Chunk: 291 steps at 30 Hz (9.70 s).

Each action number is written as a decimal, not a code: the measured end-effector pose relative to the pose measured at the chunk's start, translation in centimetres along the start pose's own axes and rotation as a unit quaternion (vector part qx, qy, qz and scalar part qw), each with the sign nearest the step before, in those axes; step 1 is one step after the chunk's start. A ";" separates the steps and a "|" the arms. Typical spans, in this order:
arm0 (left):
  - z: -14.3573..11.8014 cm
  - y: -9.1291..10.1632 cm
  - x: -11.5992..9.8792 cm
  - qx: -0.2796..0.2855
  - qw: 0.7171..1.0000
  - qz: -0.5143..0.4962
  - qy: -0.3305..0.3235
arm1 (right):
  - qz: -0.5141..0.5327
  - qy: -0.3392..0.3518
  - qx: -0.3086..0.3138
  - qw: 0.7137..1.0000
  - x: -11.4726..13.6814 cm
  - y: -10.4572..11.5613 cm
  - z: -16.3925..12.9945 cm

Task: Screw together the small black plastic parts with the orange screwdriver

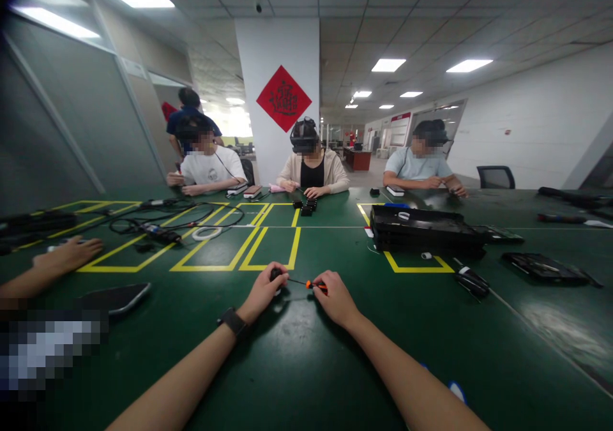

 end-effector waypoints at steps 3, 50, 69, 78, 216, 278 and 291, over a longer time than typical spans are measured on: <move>0.0 0.0 -0.2 0.003 1.000 0.001 -0.004 | -0.001 0.000 -0.008 1.000 0.0 0.0 0.0; 0.0 0.0 -0.6 -0.003 1.000 0.005 -0.005 | -0.005 -0.016 0.002 1.000 0.0 0.0 0.0; 0.0 0.1 -0.4 -0.008 1.000 0.003 -0.006 | -0.001 -0.008 -0.006 1.000 0.1 -0.1 0.0; 0.1 0.1 -0.4 -0.012 1.000 -0.005 -0.006 | 0.006 -0.016 0.008 1.000 -0.4 -0.4 0.1; -0.2 -0.1 -0.5 0.007 0.998 -0.052 0.016 | 0.010 -0.021 0.008 1.000 0.1 0.0 -0.2; -0.1 0.3 -1.5 -0.010 0.998 0.053 -0.036 | 0.021 -0.015 0.012 1.000 0.3 -0.1 -0.2; -0.2 0.3 -1.7 -0.012 0.997 0.056 -0.046 | 0.016 0.002 0.006 1.000 0.3 -0.1 -0.1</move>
Point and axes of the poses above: each hand's wrist, its own z-axis towards the middle knuckle, its own y-axis out of the back of the hand, x = y × z, the point moved 5 cm from there along z, towards the middle knuckle, and after that the axes turned 8 degrees about -x, right-handed, at the moved point
